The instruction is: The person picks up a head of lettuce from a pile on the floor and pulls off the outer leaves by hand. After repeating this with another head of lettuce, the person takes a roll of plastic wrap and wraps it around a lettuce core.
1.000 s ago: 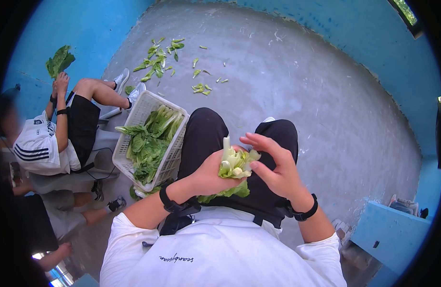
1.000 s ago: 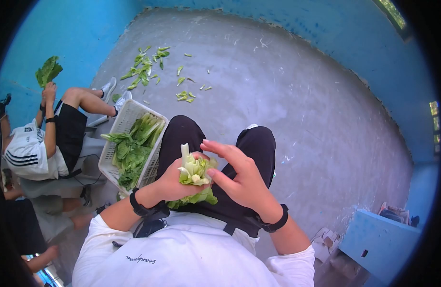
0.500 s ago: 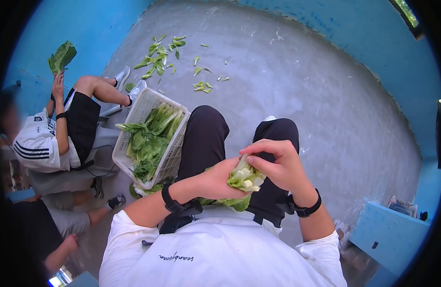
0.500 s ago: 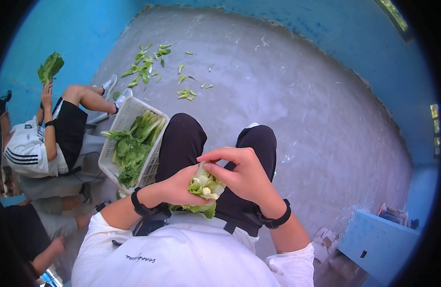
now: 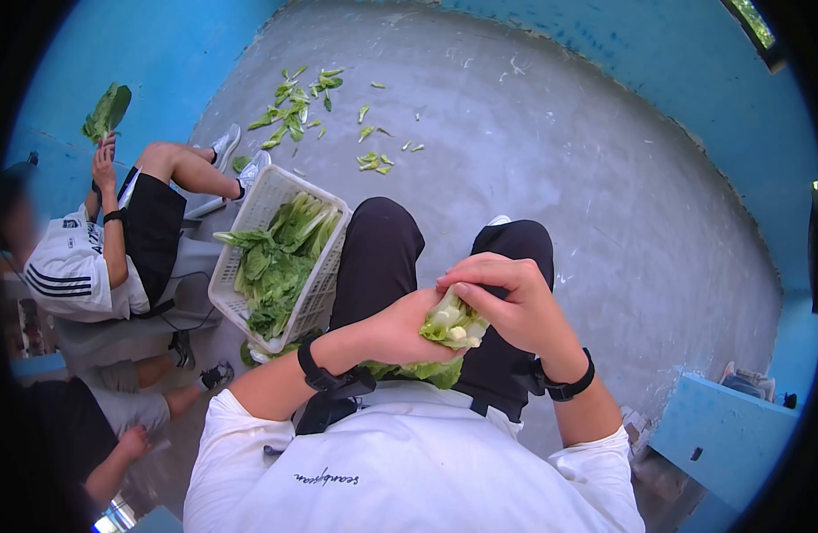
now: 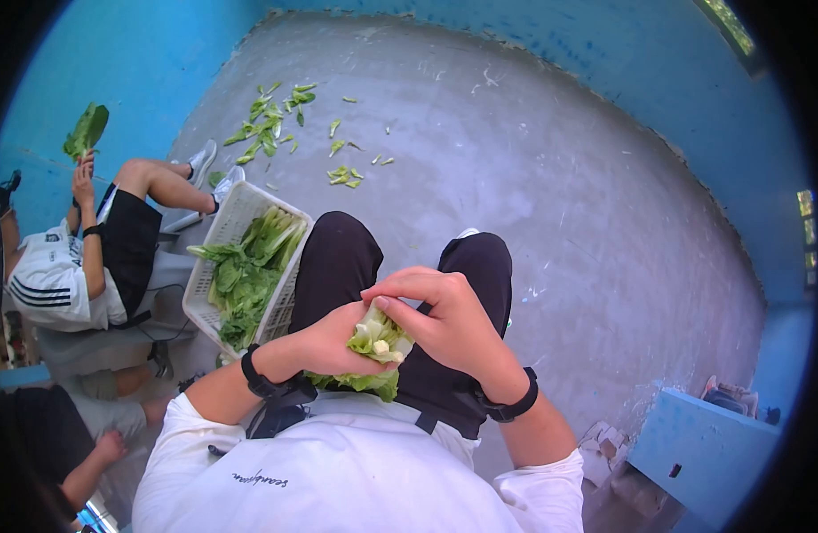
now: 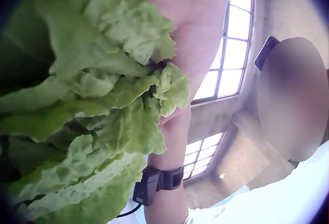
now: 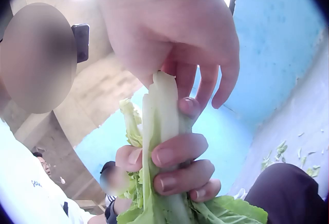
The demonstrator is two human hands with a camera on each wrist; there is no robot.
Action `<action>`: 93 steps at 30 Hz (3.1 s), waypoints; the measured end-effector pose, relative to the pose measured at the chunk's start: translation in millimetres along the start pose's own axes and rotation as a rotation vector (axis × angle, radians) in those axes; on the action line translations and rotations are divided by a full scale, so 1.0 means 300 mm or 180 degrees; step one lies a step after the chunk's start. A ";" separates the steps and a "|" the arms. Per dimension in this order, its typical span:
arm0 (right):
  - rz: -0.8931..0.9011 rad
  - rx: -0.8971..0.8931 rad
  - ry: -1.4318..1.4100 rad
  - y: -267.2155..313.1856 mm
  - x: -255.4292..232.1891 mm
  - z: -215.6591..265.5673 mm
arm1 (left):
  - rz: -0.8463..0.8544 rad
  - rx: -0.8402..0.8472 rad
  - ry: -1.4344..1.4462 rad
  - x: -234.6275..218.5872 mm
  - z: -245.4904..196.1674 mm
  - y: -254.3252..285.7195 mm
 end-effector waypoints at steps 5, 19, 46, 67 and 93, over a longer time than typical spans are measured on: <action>0.0052 0.0160 0.0068 0.002 0.010 -0.035 | -0.0010 -0.0127 -0.0025 0.007 0.012 -0.001; 0.0084 -0.0553 -0.0058 0.012 -0.007 0.052 | -0.0081 -0.0030 -0.0056 -0.014 -0.022 -0.010; -0.0303 -0.1371 0.1518 0.053 -0.020 0.125 | -0.0254 0.0188 0.0784 -0.046 0.007 -0.044; -0.0786 -0.1405 0.1560 0.050 -0.051 0.155 | -0.0348 0.0273 0.1312 -0.060 0.015 -0.029; 0.0302 -0.0016 -0.1153 0.034 0.089 -0.091 | -0.1225 0.1052 0.1555 -0.176 -0.081 0.010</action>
Point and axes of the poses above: each hand's wrist, its own y-axis away from the middle knuckle, its own x-axis out of the palm, z = x × y, the point moved 10 cm from there along -y, towards the middle knuckle
